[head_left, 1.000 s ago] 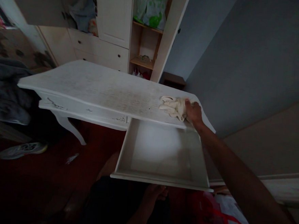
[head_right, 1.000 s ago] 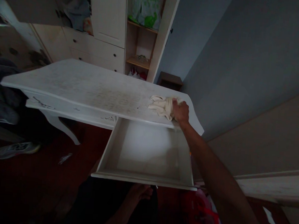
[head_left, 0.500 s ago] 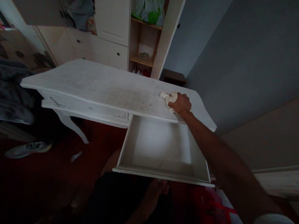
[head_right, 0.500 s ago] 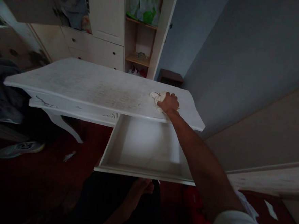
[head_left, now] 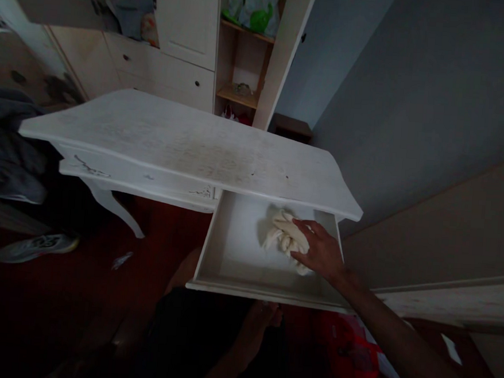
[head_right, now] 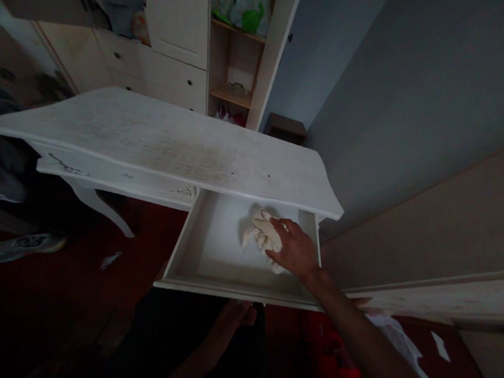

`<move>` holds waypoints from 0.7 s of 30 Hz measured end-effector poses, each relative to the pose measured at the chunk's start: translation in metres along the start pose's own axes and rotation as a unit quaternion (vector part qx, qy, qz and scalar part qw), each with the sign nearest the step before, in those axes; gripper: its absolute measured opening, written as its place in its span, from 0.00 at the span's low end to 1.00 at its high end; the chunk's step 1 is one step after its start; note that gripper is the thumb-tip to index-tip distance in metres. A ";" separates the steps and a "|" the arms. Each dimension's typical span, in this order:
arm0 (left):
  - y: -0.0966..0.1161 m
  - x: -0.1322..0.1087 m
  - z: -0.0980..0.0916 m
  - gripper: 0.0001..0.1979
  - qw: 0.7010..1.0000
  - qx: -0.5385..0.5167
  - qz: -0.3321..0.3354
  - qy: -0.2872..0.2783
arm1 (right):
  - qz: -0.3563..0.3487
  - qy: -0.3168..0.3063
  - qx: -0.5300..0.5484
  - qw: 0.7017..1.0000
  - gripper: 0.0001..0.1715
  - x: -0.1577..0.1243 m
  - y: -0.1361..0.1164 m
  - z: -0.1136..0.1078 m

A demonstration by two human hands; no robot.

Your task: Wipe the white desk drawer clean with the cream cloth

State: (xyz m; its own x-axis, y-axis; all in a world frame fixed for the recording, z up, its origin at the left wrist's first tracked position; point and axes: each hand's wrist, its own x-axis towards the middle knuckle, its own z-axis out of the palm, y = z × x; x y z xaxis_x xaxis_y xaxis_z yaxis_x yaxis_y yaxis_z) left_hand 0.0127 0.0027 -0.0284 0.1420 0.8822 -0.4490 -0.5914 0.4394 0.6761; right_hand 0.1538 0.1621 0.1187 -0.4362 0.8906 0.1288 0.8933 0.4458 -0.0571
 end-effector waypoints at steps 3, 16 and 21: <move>0.001 -0.001 0.004 0.33 1.000 -0.014 -0.003 0.020 | 0.118 -0.016 -0.072 0.990 0.41 0.001 0.009 0.011; -0.009 0.011 0.002 0.30 0.999 0.000 -0.001 0.046 | 0.261 0.025 0.008 0.965 0.35 0.071 -0.008 0.045; -0.009 0.009 0.006 0.29 0.998 -0.023 0.004 0.061 | 0.222 0.017 0.061 0.973 0.34 0.089 -0.063 0.055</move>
State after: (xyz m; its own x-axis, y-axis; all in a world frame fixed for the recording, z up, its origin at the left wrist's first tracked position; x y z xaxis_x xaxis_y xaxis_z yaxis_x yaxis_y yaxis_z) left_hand 0.0246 0.0075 -0.0351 0.0403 0.8574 -0.5131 -0.6282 0.4211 0.6543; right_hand 0.0526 0.2186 0.0797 -0.0041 0.9953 0.0968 0.9726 0.0264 -0.2309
